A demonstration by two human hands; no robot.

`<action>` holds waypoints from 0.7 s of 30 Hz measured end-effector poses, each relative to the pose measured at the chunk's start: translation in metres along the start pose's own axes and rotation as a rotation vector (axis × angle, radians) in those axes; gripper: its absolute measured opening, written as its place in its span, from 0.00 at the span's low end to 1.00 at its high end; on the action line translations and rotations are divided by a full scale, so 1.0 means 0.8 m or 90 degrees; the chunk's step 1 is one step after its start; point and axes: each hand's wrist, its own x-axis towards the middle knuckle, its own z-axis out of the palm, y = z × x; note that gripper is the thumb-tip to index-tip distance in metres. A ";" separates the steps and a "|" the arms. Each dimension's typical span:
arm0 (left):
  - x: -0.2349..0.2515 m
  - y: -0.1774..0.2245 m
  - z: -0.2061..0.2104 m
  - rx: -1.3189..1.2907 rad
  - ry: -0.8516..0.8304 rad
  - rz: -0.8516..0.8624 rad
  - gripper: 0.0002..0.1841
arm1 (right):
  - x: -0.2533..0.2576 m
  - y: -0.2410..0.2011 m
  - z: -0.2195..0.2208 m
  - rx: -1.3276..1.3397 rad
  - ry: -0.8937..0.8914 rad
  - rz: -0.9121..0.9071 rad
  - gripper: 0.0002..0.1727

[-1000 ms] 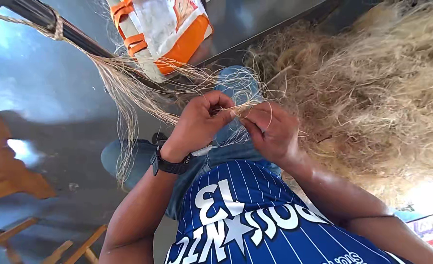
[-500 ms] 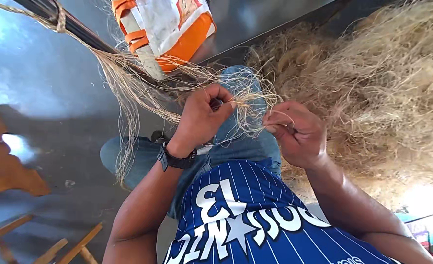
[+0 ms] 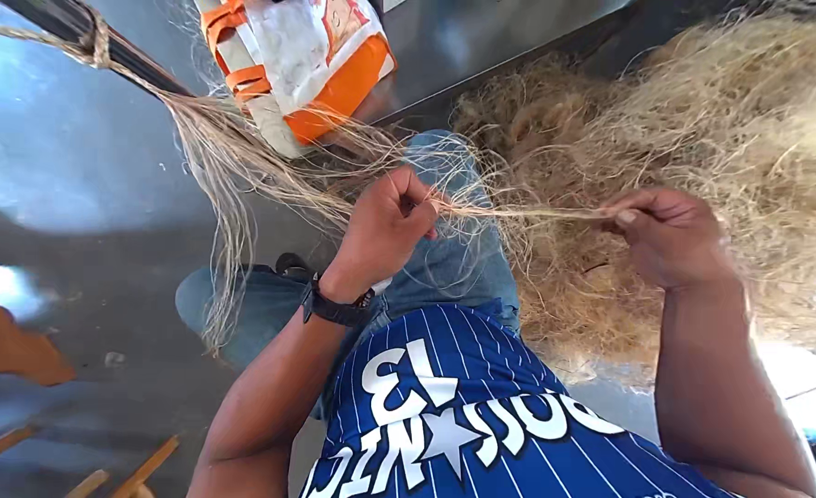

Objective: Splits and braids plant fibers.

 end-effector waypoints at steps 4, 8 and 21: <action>-0.007 0.006 0.009 0.047 -0.015 -0.004 0.04 | 0.008 -0.030 0.044 -0.165 0.190 -0.116 0.14; -0.012 0.011 0.008 0.076 -0.012 0.008 0.05 | 0.011 -0.080 0.133 -0.263 0.057 -0.212 0.13; -0.013 0.008 -0.010 0.246 -0.011 0.065 0.09 | 0.019 -0.059 0.185 -0.075 -0.051 -0.079 0.07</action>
